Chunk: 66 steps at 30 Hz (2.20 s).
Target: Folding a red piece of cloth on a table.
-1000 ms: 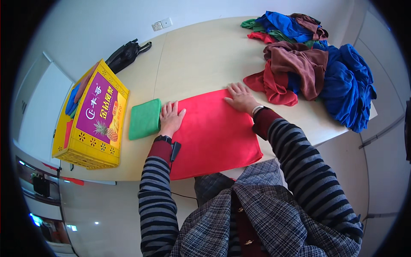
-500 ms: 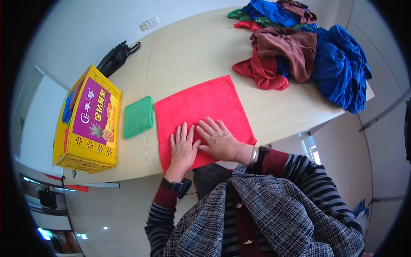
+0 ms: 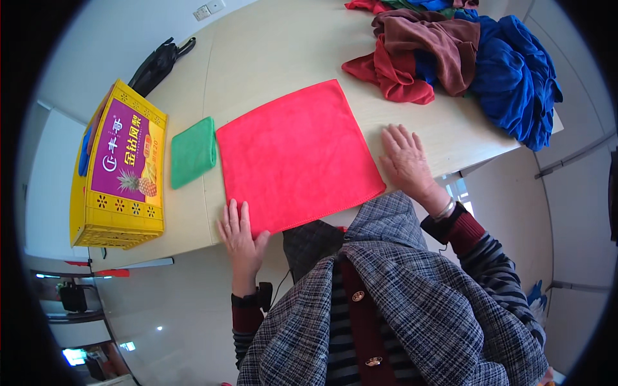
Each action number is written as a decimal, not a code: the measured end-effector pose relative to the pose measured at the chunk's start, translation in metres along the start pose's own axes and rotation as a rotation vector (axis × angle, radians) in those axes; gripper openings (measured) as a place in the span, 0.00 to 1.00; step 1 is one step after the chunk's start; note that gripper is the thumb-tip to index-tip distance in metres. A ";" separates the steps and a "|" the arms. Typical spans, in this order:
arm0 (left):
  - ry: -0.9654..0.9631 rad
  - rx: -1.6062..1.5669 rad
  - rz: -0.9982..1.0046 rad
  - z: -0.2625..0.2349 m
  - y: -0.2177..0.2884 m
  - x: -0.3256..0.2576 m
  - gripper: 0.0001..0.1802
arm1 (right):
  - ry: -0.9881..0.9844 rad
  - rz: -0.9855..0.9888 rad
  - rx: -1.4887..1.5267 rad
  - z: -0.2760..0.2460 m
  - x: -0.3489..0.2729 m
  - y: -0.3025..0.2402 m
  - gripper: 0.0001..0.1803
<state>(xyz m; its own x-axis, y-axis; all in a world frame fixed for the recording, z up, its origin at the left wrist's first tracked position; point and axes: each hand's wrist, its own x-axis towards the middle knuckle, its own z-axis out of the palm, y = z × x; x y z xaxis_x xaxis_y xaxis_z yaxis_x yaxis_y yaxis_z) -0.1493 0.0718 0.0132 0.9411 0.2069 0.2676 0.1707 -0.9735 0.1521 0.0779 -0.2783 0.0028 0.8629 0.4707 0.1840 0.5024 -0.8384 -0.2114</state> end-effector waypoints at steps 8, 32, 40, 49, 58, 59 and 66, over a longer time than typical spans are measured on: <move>0.206 -0.022 0.225 0.007 -0.009 -0.018 0.29 | -0.161 -0.567 0.157 -0.025 -0.023 -0.042 0.47; 0.024 -0.885 -0.324 -0.073 -0.035 0.090 0.07 | -0.619 -0.377 0.597 -0.093 0.111 -0.011 0.16; 0.018 -0.755 -0.413 0.031 -0.093 0.167 0.14 | -0.355 0.017 0.678 0.017 0.182 -0.002 0.22; 0.148 -0.757 -0.364 0.047 -0.104 0.144 0.17 | -0.329 0.252 0.876 -0.017 0.133 -0.025 0.24; 0.386 -0.657 -0.509 0.038 -0.026 0.075 0.26 | 0.099 0.213 0.799 0.010 0.050 -0.047 0.26; 0.420 -0.553 -0.534 0.038 -0.020 0.075 0.27 | 0.184 0.180 0.710 0.013 0.049 -0.051 0.25; 0.463 -0.107 -0.487 0.027 -0.001 0.055 0.28 | 0.324 0.105 0.405 0.011 0.035 -0.057 0.25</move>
<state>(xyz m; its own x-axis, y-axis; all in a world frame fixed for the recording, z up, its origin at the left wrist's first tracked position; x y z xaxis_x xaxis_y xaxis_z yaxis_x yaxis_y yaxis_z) -0.0893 0.0815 0.0017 0.5379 0.6626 0.5211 0.4908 -0.7488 0.4455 0.0799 -0.2112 0.0109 0.8806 0.2276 0.4156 0.4508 -0.6729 -0.5865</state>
